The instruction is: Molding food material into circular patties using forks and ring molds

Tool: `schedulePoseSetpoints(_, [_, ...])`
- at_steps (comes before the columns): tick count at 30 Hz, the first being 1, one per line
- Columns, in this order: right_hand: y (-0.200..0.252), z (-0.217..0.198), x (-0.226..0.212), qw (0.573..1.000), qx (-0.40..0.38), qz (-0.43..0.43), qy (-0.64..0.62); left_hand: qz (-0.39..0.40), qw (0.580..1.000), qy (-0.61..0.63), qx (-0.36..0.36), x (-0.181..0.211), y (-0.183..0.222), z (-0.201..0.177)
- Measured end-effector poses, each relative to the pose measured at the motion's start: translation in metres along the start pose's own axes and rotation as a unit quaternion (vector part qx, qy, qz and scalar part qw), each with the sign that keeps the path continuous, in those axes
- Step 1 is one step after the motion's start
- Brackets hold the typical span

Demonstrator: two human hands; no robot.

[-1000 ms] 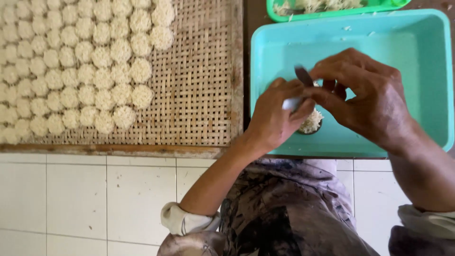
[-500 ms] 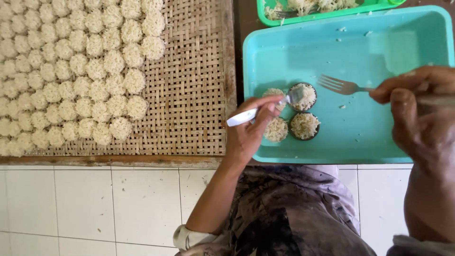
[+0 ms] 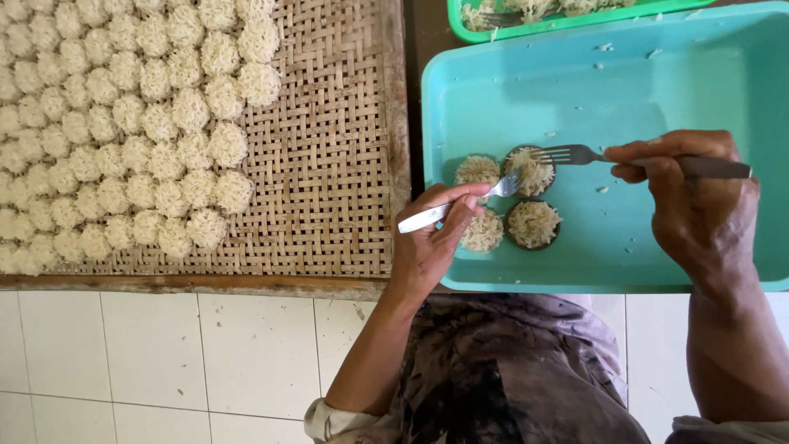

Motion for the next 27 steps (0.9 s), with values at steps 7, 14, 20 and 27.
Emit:
schedulePoseSetpoints(7, [0.005,-0.001,0.0,0.999,-0.01,0.022,-0.043,0.037,0.999,0.008,0.0,-0.002,-0.002,0.001])
schedulePoseSetpoints(14, [0.008,0.001,-0.008,0.999,0.006,0.007,-0.049,0.023,1.0,-0.012,0.004,0.0,-0.005,0.008])
schedulePoseSetpoints(20, [0.012,-0.004,-0.004,1.0,0.02,0.009,-0.009,0.026,1.0,0.002,0.007,0.001,0.001,0.004])
schedulePoseSetpoints(27, [0.027,-0.013,0.018,0.997,0.025,-0.002,-0.072,-0.005,1.0,0.019,0.016,0.001,0.007,-0.001])
Point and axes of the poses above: each hand's wrist, its own y-axis away from the middle knuckle, its own z-axis out of the palm, x = y × z, the point moved 10 cm from there along -y, towards the middle knuckle, and after that the axes turned 4 degrees about -y, right-handed, at the moved point
